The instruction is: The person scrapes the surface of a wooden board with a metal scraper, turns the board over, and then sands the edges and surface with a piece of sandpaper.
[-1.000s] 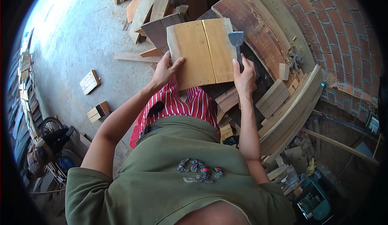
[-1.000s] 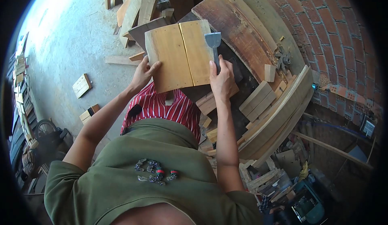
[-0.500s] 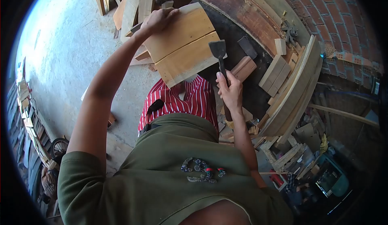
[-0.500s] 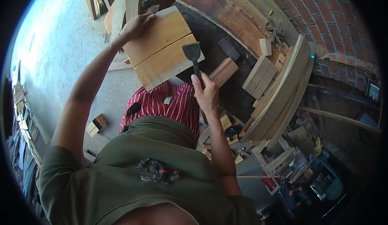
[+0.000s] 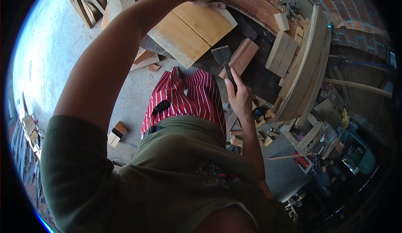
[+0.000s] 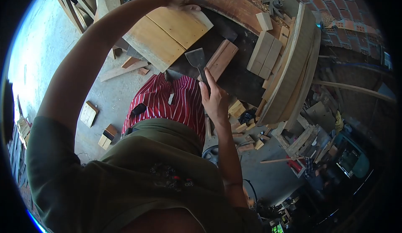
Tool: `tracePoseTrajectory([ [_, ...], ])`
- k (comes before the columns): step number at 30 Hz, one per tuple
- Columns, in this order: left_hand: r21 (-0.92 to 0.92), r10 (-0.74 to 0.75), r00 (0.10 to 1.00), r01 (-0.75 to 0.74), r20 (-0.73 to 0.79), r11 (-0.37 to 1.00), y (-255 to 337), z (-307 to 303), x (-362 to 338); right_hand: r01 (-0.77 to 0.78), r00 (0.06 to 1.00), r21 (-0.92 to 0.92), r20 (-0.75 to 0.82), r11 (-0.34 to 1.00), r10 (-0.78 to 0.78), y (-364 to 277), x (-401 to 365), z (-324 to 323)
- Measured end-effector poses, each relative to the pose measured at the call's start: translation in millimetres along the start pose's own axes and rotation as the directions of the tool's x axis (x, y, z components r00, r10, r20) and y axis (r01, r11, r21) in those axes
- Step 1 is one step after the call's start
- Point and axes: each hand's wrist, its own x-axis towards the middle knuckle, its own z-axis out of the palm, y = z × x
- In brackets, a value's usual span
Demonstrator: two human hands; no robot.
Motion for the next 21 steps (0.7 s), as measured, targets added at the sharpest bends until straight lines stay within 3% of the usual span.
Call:
tracePoseTrajectory([
  [1,0.059,0.192,0.963,-0.184,-0.188,0.981,-3,16,20,0.06,0.998,-0.008,-0.003,0.998,-0.06,5,-1,6],
  [2,0.15,0.374,0.858,-0.343,-0.353,0.928,-6,26,32,0.055,0.998,-0.001,0.002,0.998,-0.055,2,-1,6],
  [3,0.29,0.446,0.819,-0.356,-0.36,0.888,-3,17,26,0.065,0.995,-0.068,0.076,0.996,-0.059,-4,0,4],
  [4,0.291,0.446,0.822,-0.357,-0.353,0.888,1,14,16,0.08,0.987,-0.135,0.147,0.988,-0.06,-10,2,2],
  [6,0.161,0.246,0.783,-0.187,-0.571,0.969,17,12,-11,0.084,0.981,-0.209,0.191,0.974,-0.044,-23,8,-2],
  [7,0.131,0.127,0.8,-0.061,-0.586,0.989,22,10,-35,0.067,0.978,-0.229,0.207,0.971,-0.019,-28,12,-5],
  [8,0.129,0.127,0.805,-0.063,-0.579,0.99,23,18,-53,0.051,0.974,-0.248,0.224,0.967,0.007,-31,15,-5],
  [10,-0.108,-0.225,0.667,0.213,-0.711,0.971,15,40,-81,0.064,0.969,-0.284,0.248,0.957,0.009,-27,20,-9],
  [12,0.062,-0.184,0.421,0.506,-0.888,0.86,-9,88,-90,0.115,0.949,-0.342,0.315,0.932,-0.002,-24,24,-16],
  [13,0.058,-0.189,0.423,0.507,-0.886,0.86,-12,104,-96,0.195,0.956,-0.337,0.277,0.921,-0.101,-15,22,-14],
  [15,-0.136,-0.434,0.476,0.539,-0.765,0.831,-11,124,-111,0.225,0.945,-0.354,0.308,0.908,-0.114,-12,28,-18],
  [16,-0.14,-0.443,0.474,0.546,-0.761,0.826,-3,118,-117,0.252,0.935,-0.371,0.332,0.894,-0.125,-12,31,-18],
  [18,-0.371,-0.683,0.579,0.575,-0.445,0.729,10,107,-122,0.261,0.93,-0.359,0.344,0.896,-0.133,-11,36,-15],
  [21,-0.375,-0.646,0.545,0.531,-0.535,0.76,10,110,-125,0.273,0.919,-0.353,0.369,0.895,-0.135,-11,34,-19],
])
